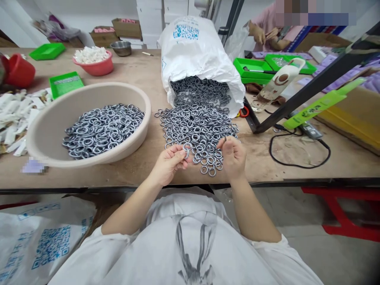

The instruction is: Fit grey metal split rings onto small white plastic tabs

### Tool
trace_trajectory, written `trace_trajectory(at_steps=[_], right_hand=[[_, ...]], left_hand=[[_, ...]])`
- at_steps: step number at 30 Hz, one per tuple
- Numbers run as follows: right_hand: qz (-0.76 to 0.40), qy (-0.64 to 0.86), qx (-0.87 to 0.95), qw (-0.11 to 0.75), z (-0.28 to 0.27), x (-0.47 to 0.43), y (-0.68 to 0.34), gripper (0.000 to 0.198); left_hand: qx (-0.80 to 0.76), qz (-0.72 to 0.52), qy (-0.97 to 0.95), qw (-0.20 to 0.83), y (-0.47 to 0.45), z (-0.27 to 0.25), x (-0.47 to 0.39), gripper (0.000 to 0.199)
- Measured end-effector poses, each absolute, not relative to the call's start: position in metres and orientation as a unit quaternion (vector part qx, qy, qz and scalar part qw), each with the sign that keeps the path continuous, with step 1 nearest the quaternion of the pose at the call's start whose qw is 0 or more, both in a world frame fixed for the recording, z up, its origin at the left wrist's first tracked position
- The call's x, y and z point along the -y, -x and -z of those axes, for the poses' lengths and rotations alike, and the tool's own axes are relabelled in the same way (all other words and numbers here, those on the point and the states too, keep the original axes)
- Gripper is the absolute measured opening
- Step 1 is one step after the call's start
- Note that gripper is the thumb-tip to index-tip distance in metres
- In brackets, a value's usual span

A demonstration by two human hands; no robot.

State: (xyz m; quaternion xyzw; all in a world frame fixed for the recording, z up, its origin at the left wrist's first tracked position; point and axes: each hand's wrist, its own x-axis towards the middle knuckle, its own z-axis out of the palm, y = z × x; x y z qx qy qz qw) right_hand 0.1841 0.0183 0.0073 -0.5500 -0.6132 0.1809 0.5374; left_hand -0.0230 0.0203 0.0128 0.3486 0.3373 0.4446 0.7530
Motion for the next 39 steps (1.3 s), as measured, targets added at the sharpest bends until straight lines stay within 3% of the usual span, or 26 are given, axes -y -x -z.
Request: trace_trajectory(at_steps=[3, 7, 11, 14, 18, 21, 25, 29, 33, 39], right_hand=[[-0.128, 0.644, 0.642, 0.396, -0.002, -0.037, -0.187, 0.038], [-0.065, 0.684, 0.694, 0.215, -0.002, -0.055, -0.168, 0.033], [-0.055, 0.686, 0.714, 0.128, -0.005, -0.068, -0.154, 0.021], [-0.139, 0.666, 0.695, 0.231, -0.005, -0.070, -0.158, 0.021], [-0.404, 0.541, 0.596, 0.434, -0.004, -0.047, -0.156, 0.029], [-0.513, 0.475, 0.533, 0.478, -0.004, -0.022, -0.142, 0.039], [-0.486, 0.454, 0.525, 0.531, -0.007, -0.007, -0.134, 0.034], [-0.461, 0.415, 0.586, 0.522, -0.006, -0.007, -0.135, 0.034], [-0.357, 0.442, 0.605, 0.558, -0.001, -0.003, -0.126, 0.033], [-0.388, 0.497, 0.594, 0.499, -0.008, -0.003, -0.132, 0.042]], left_hand=[[-0.351, -0.478, -0.327, 0.736, 0.037, -0.008, -0.031, 0.048], [-0.361, -0.499, -0.266, 0.742, 0.046, -0.009, -0.040, 0.025], [-0.355, -0.494, -0.215, 0.764, 0.043, -0.011, -0.042, 0.015], [-0.375, -0.503, -0.255, 0.736, 0.034, -0.006, -0.040, 0.017], [-0.408, -0.516, -0.415, 0.629, 0.014, 0.002, -0.032, 0.030], [-0.384, -0.499, -0.506, 0.590, 0.003, 0.003, -0.025, 0.037], [-0.348, -0.483, -0.521, 0.611, 0.002, 0.000, -0.017, 0.044], [-0.321, -0.467, -0.457, 0.685, 0.004, -0.003, -0.014, 0.046], [-0.331, -0.477, -0.360, 0.730, 0.000, -0.004, -0.010, 0.052], [-0.332, -0.492, -0.384, 0.707, -0.001, -0.005, -0.008, 0.051]])
